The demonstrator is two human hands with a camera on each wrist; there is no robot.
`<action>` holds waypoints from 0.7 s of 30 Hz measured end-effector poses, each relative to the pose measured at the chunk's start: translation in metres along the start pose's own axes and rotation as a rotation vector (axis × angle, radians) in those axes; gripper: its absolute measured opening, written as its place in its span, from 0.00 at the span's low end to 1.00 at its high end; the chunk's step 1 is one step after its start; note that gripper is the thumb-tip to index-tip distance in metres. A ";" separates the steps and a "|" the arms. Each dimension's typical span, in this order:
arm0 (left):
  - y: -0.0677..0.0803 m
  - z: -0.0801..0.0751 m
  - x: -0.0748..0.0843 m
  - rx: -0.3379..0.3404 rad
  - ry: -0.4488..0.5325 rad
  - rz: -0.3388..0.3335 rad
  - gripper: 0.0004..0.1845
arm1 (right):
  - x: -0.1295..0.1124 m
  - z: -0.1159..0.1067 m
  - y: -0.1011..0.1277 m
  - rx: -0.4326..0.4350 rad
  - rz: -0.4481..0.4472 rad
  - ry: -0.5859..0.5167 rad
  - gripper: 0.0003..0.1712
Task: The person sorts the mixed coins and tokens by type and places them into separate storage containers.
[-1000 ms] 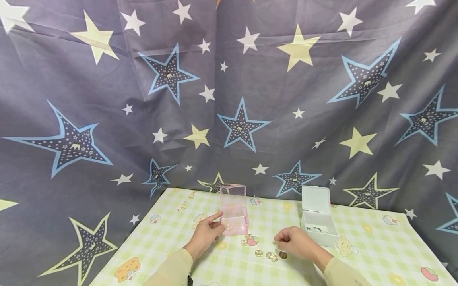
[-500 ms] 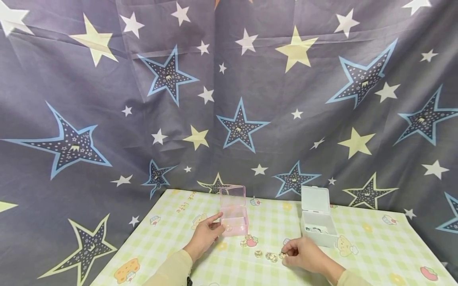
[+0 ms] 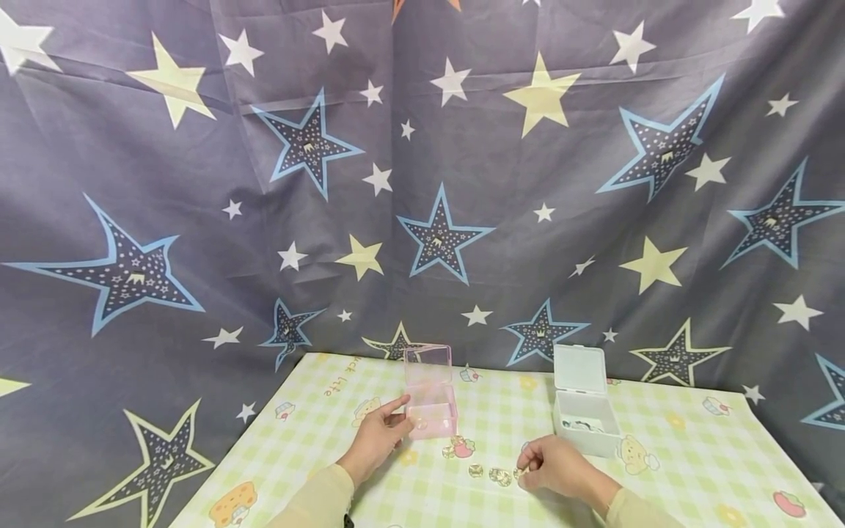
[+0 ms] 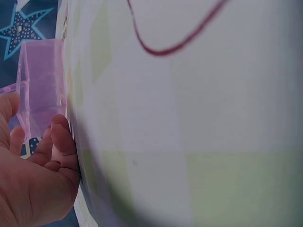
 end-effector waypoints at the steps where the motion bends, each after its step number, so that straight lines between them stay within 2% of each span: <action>1: 0.000 0.000 0.000 -0.001 0.005 -0.004 0.32 | -0.002 0.000 -0.001 -0.004 0.018 -0.001 0.08; 10: 0.000 -0.001 0.000 0.000 -0.001 0.002 0.32 | -0.012 0.002 -0.007 0.012 0.113 0.057 0.10; 14: 0.002 -0.001 0.001 -0.002 -0.006 -0.002 0.32 | -0.012 0.003 -0.007 0.016 0.138 0.027 0.11; 17: 0.003 -0.001 0.001 -0.005 -0.002 0.003 0.32 | -0.009 0.002 -0.006 0.019 0.117 0.000 0.12; 21: 0.001 -0.001 0.002 -0.005 0.007 0.013 0.33 | -0.004 0.001 -0.003 0.007 0.045 -0.054 0.12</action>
Point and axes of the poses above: each hand's wrist, its own y-axis away from the middle knuckle, its own z-axis out of the palm, x = y × z, the point moved 1 cm from there along -y, towards the middle knuckle, and after that the axes turned 12 degrees about -y, right-handed, at the moved point
